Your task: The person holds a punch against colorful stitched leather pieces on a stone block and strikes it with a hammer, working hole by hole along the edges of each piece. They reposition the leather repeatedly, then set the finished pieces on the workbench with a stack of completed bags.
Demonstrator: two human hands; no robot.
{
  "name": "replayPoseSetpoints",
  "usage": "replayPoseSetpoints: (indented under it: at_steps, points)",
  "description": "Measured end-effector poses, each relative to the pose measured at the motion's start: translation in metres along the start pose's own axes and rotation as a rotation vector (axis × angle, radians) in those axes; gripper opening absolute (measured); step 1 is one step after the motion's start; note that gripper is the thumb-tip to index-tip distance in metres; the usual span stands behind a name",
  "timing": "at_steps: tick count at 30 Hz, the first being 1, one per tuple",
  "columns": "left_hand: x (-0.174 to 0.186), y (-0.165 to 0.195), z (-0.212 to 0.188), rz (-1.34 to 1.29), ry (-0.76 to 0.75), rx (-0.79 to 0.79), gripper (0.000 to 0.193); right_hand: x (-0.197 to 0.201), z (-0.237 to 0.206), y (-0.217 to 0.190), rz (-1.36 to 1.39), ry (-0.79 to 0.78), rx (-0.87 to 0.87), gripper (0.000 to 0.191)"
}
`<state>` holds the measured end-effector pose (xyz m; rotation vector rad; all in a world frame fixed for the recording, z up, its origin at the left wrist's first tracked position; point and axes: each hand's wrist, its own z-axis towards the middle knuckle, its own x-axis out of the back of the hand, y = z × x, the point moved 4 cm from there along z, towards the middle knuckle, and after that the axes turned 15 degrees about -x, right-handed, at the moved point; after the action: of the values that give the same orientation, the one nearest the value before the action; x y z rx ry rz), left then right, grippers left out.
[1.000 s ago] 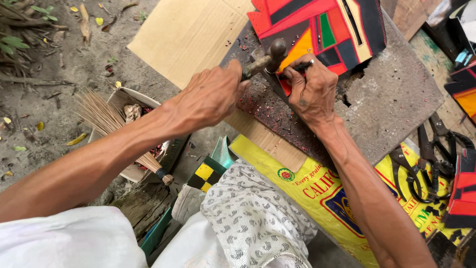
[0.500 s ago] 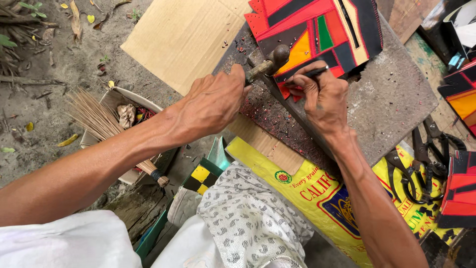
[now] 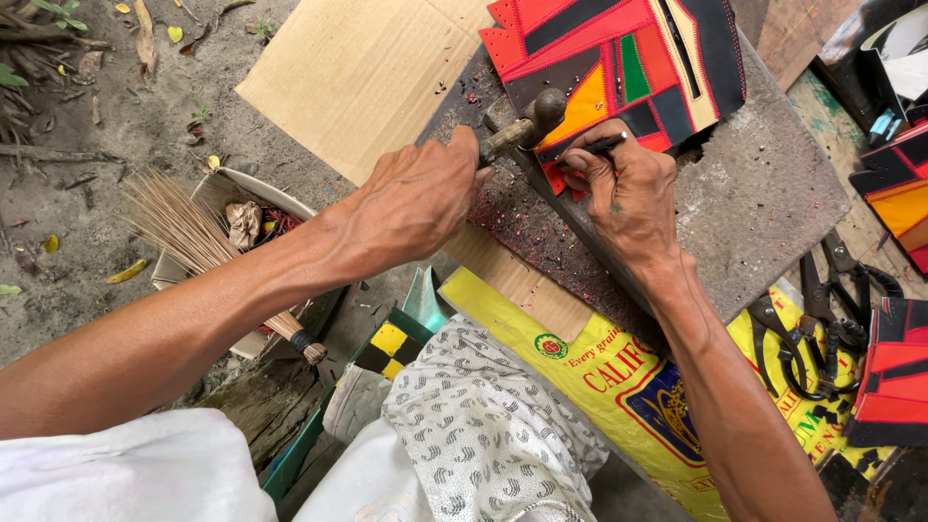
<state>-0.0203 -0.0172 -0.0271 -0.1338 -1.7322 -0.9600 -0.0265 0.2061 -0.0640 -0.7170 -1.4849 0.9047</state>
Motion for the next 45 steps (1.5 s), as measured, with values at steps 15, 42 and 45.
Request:
replayPoseSetpoints:
  at_steps: [15,42,45]
  points:
    - [0.038,0.013,0.006,-0.078,0.069,-0.075,0.036,-0.007,-0.001,-0.008,-0.13,0.07,0.138,0.004]
    - [0.097,0.085,-0.003,-0.113,0.523,-0.57,0.025,-0.006,0.007,-0.001,-0.272,-0.006,0.2,0.011]
    - [0.087,0.077,0.001,-0.074,0.453,-0.461,0.028,-0.006,0.005,-0.005,-0.237,-0.01,0.23,0.013]
